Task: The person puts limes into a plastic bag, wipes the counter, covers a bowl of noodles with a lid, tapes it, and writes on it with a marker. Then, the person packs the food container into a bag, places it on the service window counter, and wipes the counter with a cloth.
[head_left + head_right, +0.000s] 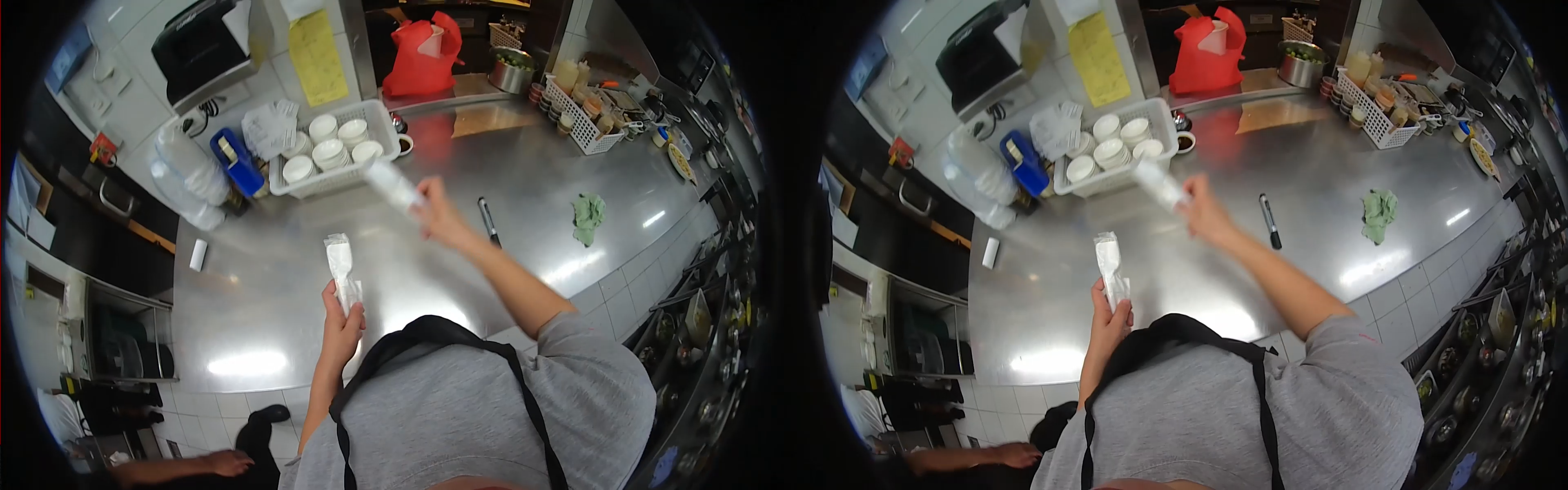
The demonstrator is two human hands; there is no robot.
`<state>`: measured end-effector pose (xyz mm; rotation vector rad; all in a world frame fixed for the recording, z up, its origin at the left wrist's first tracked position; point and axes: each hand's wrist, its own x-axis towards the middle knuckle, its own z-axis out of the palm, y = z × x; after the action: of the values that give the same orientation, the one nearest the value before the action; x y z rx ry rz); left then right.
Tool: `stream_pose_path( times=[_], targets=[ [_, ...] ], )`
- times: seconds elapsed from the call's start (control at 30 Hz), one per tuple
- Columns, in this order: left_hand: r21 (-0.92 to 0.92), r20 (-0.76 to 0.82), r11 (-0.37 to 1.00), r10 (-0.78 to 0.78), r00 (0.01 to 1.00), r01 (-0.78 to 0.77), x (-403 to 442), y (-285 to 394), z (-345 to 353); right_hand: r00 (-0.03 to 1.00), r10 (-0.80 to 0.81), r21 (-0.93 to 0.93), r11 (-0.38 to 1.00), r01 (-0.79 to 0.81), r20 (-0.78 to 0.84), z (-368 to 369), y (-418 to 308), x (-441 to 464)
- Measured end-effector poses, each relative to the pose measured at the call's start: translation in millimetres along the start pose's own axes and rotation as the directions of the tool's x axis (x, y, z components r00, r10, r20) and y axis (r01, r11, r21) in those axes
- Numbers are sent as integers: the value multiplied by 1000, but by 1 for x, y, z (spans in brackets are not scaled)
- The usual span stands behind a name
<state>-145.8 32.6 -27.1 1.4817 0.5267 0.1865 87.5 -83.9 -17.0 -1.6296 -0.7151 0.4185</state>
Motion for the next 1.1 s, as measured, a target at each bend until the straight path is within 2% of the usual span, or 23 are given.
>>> stream_pose_path(
  times=[0.07, 0.1, 0.13, 0.23, 0.27, 0.37, 0.43, 0.47, 0.53, 0.57, 0.6, 0.63, 0.67, 0.73, 0.77, 0.8, 0.83, 0.87, 0.93, 1.0, 1.03, 1.07, 1.1],
  targets=[
    [171, -69, 982, 96, 993, -83, 13, 3, 1, 955, -250, -114, 965, 234, -158, -67, -16, 56],
    [158, -94, 986, 72, 993, -57, 18, 9, 6, 692, -696, -629, 628, 458, -191, -104, -14, 94],
    [162, -99, 985, 78, 992, -61, 22, 14, 10, 688, -669, -585, 688, 429, -283, -131, -36, 116],
    [287, -112, 952, 146, 983, -108, 38, 9, 20, 520, -738, -673, 646, 360, -431, -204, -48, 205],
    [288, -129, 952, 143, 981, -101, 40, 9, 23, 508, -740, -698, 639, 323, -442, -220, -48, 230],
    [282, -179, 956, 134, 975, -79, 45, 20, 35, 499, -726, -692, 657, 300, -473, -235, -37, 292],
    [283, -213, 958, 100, 972, -37, 46, 25, 37, 576, -662, -714, 676, 182, -480, -230, -24, 327],
    [282, -228, 960, 69, 971, -2, 49, 27, 38, 676, -566, -726, 684, 67, -471, -228, -14, 349],
    [365, -222, 930, 136, 966, -47, 60, 22, 34, 908, -222, -509, 861, 11, -356, -216, 10, 387],
    [446, -194, 890, 200, 960, -96, 64, 21, 32, 951, -184, -513, 857, 33, -248, -209, 10, 390],
    [450, -199, 889, 191, 961, -83, 68, 25, 33, 980, -144, -513, 856, 55, -135, -201, 6, 388],
    [516, -187, 848, 249, 950, -121, 72, 33, 34, 904, -353, -554, 815, 170, -241, -192, 1, 385],
    [577, -170, 800, 312, 935, -162, 78, 41, 35, 770, -547, -608, 746, 272, -328, -179, -17, 372],
    [530, -182, 832, 299, 937, -163, 88, 53, 40, 835, -536, -278, 826, 489, -125, -146, -49, 309],
    [363, -196, 918, 245, 950, -161, 94, 62, 45, 846, -496, -116, 845, 522, 196, -130, -62, 271],
    [187, -198, 971, 185, 963, -148, 101, 70, 50, 785, -325, 67, 937, 343, 528, -117, -63, 236],
    [173, -151, 960, 248, 957, -222, 109, 75, 56, 713, 7, -226, 951, 213, 701, -109, -93, 188],
    [175, -144, 960, 245, 959, -219, 116, 78, 61, 582, -227, 13, 937, 349, 781, -97, -79, 165],
    [128, -21, 969, 218, 976, -213, 127, 81, 70, 417, -455, 262, 858, 442, 787, -92, -64, 153],
    [107, 6, 976, 190, 982, -190, 131, 83, 81, 705, -269, 162, 963, 217, 656, -105, -57, 148],
    [75, -18, 971, 230, 973, -229, 132, 79, 82, 871, -306, 139, 952, 273, 385, -117, -54, 153],
    [42, -44, 961, 274, 961, -272, 135, 75, 83, 942, -328, 93, 942, 321, 75, -135, -51, 168],
    [142, -44, 953, 278, 960, -269, 136, 62, 75, 881, -434, -26, 899, 437, -191, -155, -42, 191]
  ],
)
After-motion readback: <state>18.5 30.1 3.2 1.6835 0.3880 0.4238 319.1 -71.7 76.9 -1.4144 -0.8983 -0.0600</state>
